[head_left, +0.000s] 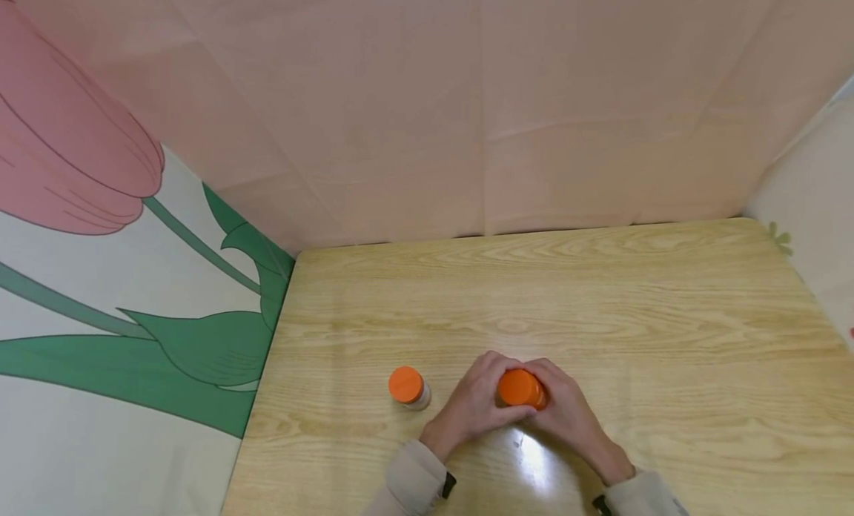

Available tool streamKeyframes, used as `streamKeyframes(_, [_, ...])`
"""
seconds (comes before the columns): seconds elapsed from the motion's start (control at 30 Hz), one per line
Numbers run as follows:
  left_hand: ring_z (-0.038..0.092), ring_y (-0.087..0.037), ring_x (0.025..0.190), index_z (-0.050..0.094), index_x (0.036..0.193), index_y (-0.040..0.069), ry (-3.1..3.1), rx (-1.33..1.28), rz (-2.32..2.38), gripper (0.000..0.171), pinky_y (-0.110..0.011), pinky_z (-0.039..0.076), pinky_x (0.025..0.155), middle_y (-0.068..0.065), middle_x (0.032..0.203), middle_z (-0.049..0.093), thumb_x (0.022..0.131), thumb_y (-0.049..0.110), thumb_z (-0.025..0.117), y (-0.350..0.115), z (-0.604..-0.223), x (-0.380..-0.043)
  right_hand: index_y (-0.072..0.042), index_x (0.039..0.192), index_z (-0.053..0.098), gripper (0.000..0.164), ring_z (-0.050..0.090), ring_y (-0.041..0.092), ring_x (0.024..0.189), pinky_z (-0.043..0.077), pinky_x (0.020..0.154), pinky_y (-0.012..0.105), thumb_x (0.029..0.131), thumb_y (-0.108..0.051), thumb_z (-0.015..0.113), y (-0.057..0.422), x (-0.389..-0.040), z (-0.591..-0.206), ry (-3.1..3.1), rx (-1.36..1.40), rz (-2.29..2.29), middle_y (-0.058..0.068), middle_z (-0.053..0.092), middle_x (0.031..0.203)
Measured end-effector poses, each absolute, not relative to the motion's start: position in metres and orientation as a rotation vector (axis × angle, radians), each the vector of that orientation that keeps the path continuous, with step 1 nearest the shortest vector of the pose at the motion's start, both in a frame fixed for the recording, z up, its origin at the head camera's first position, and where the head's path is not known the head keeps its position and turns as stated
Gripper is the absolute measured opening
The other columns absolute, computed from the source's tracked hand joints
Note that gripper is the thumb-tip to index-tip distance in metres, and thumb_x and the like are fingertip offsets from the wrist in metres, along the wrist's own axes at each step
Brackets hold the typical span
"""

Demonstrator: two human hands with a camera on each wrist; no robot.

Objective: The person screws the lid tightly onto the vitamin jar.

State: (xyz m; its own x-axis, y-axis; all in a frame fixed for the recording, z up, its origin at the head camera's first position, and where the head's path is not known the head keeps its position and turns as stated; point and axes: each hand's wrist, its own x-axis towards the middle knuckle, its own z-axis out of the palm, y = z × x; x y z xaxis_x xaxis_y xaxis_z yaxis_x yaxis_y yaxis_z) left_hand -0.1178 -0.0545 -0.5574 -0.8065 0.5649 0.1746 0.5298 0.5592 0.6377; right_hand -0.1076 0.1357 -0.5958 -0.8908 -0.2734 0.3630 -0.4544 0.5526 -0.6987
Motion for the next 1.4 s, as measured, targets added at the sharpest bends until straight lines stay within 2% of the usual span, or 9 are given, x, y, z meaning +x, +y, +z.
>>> streamKeyframes(0.17, [0.047, -0.01, 0.11, 0.057, 0.136, 0.024, 2.729, 0.999, 1.016, 0.055, -0.017, 0.044, 0.093, 0.002, 0.127, 0.052, 0.087, 0.04, 0.075, -0.056, -0.553, -0.119, -0.01, 0.11, 0.067, 0.06, 0.063, 0.009, 0.093, 0.057, 0.076, 0.031, 0.057, -0.013, 0.094, 0.137, -0.108, -0.597, -2.556, 0.626, 1.267, -0.002, 0.067, 0.105])
streamKeyframes(0.37, [0.045, -0.012, 0.106, 0.059, 0.137, 0.023, 2.778, 1.12, 0.946, 0.055, -0.015, 0.038, 0.089, 0.001, 0.126, 0.051, 0.086, 0.034, 0.076, -0.059, -0.552, -0.121, -0.013, 0.109, 0.067, 0.06, 0.063, 0.008, 0.094, 0.058, 0.077, 0.031, 0.055, -0.014, 0.095, 0.138, -0.109, -0.598, -2.527, 0.644, 1.289, -0.003, 0.067, 0.106])
streamKeyframes(0.6, [0.048, -0.017, 0.12, 0.054, 0.141, 0.024, 2.748, 1.203, 0.882, 0.056, -0.026, 0.04, 0.105, -0.001, 0.137, 0.053, 0.089, 0.025, 0.074, -0.058, -0.551, -0.122, -0.011, 0.107, 0.068, 0.06, 0.061, 0.006, 0.091, 0.057, 0.074, 0.028, 0.054, -0.015, 0.095, 0.139, -0.109, -0.599, -2.537, 0.63, 1.286, -0.002, 0.067, 0.104])
streamKeyframes(0.8, [0.051, -0.011, 0.113, 0.049, 0.14, 0.018, 2.757, 0.995, 0.959, 0.067, -0.019, 0.045, 0.097, 0.0, 0.13, 0.055, 0.085, 0.044, 0.075, -0.055, -0.552, -0.12, -0.006, 0.111, 0.067, 0.062, 0.063, 0.013, 0.092, 0.057, 0.076, 0.033, 0.056, -0.016, 0.095, 0.138, -0.108, -0.595, -2.597, 0.598, 1.231, 0.001, 0.067, 0.105])
streamKeyframes(0.9, [0.053, -0.008, 0.109, 0.051, 0.135, 0.017, 2.754, 0.937, 0.988, 0.062, -0.017, 0.046, 0.094, 0.003, 0.125, 0.058, 0.085, 0.047, 0.074, -0.055, -0.554, -0.12, -0.006, 0.112, 0.067, 0.061, 0.062, 0.013, 0.091, 0.057, 0.076, 0.032, 0.059, -0.018, 0.094, 0.138, -0.108, -0.594, -2.619, 0.578, 1.235, 0.0, 0.067, 0.106])
streamKeyframes(1.13, [0.051, -0.01, 0.112, 0.052, 0.141, 0.022, 2.699, 0.979, 0.986, 0.057, -0.018, 0.046, 0.095, 0.003, 0.128, 0.056, 0.09, 0.042, 0.069, -0.059, -0.551, -0.12, -0.007, 0.112, 0.067, 0.059, 0.061, 0.01, 0.089, 0.055, 0.073, 0.028, 0.061, -0.019, 0.094, 0.139, -0.108, -0.596, -2.615, 0.58, 1.242, 0.0, 0.067, 0.104])
streamKeyframes(1.4, [0.045, -0.013, 0.119, 0.048, 0.147, 0.03, 2.62, 1.025, 0.979, 0.057, -0.02, 0.044, 0.098, 0.001, 0.133, 0.049, 0.093, 0.028, 0.068, -0.063, -0.546, -0.121, -0.01, 0.106, 0.069, 0.056, 0.06, 0.008, 0.088, 0.055, 0.071, 0.027, 0.057, -0.018, 0.095, 0.14, -0.109, -0.597, -2.602, 0.574, 1.243, -0.002, 0.067, 0.102])
